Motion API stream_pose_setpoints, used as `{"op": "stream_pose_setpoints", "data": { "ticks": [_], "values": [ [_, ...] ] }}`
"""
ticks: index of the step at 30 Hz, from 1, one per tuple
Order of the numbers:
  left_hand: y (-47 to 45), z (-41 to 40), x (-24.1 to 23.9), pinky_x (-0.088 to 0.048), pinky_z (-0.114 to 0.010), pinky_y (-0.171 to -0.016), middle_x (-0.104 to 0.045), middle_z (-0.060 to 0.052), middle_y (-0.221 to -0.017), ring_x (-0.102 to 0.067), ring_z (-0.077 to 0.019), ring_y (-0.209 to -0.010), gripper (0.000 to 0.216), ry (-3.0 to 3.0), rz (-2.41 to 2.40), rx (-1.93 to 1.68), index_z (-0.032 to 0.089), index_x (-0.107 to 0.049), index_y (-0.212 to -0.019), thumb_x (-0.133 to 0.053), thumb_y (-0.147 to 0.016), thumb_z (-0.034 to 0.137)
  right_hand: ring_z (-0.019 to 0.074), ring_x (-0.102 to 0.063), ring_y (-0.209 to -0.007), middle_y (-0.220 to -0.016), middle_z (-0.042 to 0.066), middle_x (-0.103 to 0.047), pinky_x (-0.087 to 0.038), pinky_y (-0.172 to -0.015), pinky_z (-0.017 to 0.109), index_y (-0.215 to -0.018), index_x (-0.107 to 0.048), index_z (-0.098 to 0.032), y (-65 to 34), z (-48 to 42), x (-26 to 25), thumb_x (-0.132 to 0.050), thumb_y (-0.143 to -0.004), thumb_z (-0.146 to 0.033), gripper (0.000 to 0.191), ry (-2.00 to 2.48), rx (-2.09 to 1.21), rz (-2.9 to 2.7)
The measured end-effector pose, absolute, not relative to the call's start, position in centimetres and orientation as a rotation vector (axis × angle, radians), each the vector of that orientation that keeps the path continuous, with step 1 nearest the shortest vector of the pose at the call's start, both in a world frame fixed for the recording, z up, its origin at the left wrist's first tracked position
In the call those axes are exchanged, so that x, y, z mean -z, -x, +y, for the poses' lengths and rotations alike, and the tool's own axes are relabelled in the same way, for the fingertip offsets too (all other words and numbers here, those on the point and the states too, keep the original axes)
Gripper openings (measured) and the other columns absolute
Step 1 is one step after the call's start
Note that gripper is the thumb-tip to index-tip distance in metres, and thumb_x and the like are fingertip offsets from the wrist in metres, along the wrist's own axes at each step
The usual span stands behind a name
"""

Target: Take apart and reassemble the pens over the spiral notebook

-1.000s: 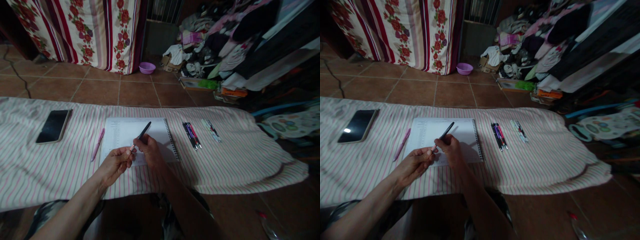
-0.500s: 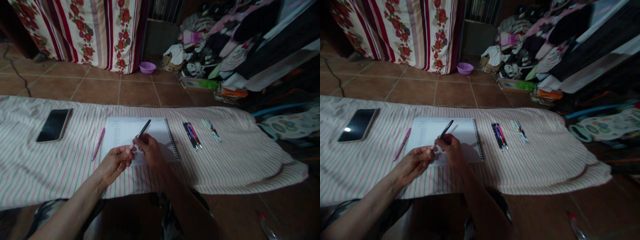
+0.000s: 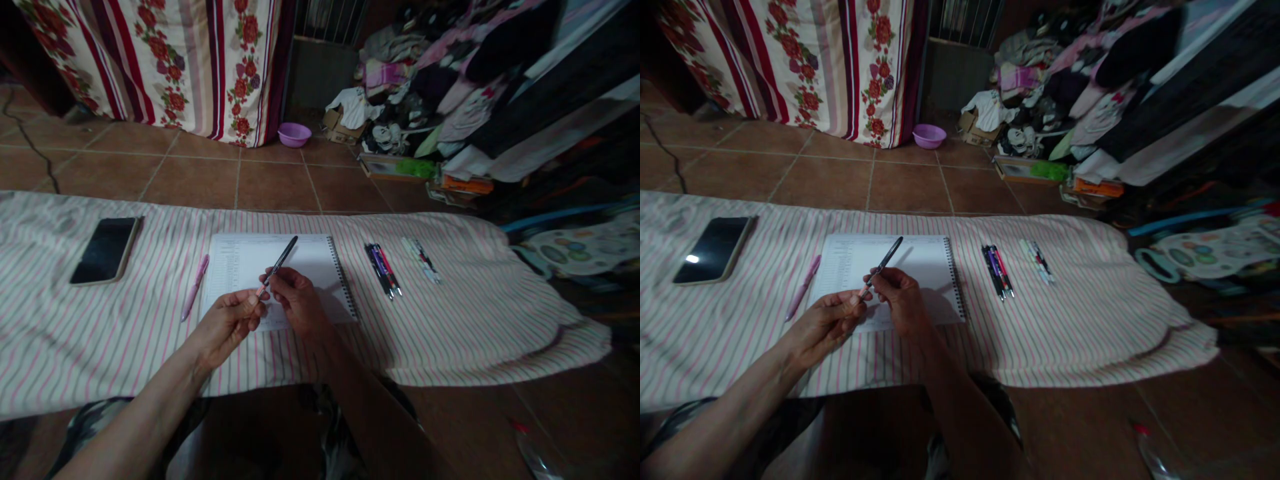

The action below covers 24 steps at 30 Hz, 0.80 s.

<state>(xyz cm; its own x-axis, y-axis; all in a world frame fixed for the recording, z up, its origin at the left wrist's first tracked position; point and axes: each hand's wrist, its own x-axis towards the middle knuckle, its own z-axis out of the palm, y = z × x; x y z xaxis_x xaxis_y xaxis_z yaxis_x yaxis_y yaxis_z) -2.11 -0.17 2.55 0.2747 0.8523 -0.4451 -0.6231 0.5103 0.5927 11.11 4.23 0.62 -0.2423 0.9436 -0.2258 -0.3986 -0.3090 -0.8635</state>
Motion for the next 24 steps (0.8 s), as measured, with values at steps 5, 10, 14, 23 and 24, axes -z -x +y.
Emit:
{"op": "stream_pose_setpoints", "data": {
  "ticks": [5,10,14,23,24],
  "values": [
    [2.08,-0.20,-2.26,-0.030,-0.010,-0.034,-0.056,-0.001,-0.057,-0.045,-0.0028,-0.042,0.017,-0.327,0.841,-0.981,0.006,-0.063,-0.071,-0.074,-0.061,0.012,0.0081,-0.046,-0.054,-0.059,-0.005,-0.057,-0.034,-0.053,0.023,-0.069,-0.055,-0.019,-10.80,3.83,-0.96,-0.074,-0.062,-0.030,0.023,1.101,-1.595,-0.951],
    [2.04,-0.07,-2.24,-0.030,-0.010,-0.035,-0.056,-0.002,-0.056,-0.044,-0.0021,-0.041,0.013,-0.325,0.823,-1.013,0.006,-0.061,-0.064,-0.073,-0.060,0.008,0.0061,-0.041,-0.052,-0.101,0.003,-0.064,-0.023,-0.043,0.023,-0.099,-0.060,-0.023,-11.19,3.89,-1.30,-0.064,-0.071,-0.040,0.033,0.924,-1.791,-0.883],
    [2.02,-0.12,-2.07,-0.029,-0.010,-0.034,-0.056,-0.002,-0.057,-0.044,-0.0022,-0.042,0.012,-0.328,0.818,-1.002,0.006,-0.061,-0.066,-0.072,-0.061,0.010,0.0053,-0.038,-0.049,-0.085,0.002,-0.067,-0.023,-0.044,0.022,-0.089,-0.064,-0.020,-11.37,4.25,-0.76,-0.070,-0.065,-0.032,0.028,0.924,-1.820,-0.870],
    [1.90,-0.20,-2.42,-0.032,-0.010,-0.036,-0.055,-0.002,-0.057,-0.043,-0.0025,-0.043,0.009,-0.301,0.836,-1.003,0.006,-0.062,-0.067,-0.070,-0.062,0.006,0.0070,-0.045,-0.049,-0.074,0.001,-0.064,-0.024,-0.042,0.021,-0.084,-0.059,-0.019,-11.15,3.88,-1.08,-0.064,-0.070,-0.046,0.031,1.050,-1.644,-1.034],
    [1.96,-0.15,-2.47,-0.033,-0.010,-0.037,-0.055,-0.002,-0.057,-0.043,-0.0025,-0.043,0.009,-0.291,0.829,-1.012,0.005,-0.063,-0.067,-0.069,-0.061,0.004,0.0081,-0.049,-0.053,-0.086,0.004,-0.066,-0.023,-0.041,0.021,-0.091,-0.060,-0.019,-11.26,3.88,-1.18,-0.061,-0.072,-0.046,0.033,1.008,-1.673,-1.032]
  ]
}}
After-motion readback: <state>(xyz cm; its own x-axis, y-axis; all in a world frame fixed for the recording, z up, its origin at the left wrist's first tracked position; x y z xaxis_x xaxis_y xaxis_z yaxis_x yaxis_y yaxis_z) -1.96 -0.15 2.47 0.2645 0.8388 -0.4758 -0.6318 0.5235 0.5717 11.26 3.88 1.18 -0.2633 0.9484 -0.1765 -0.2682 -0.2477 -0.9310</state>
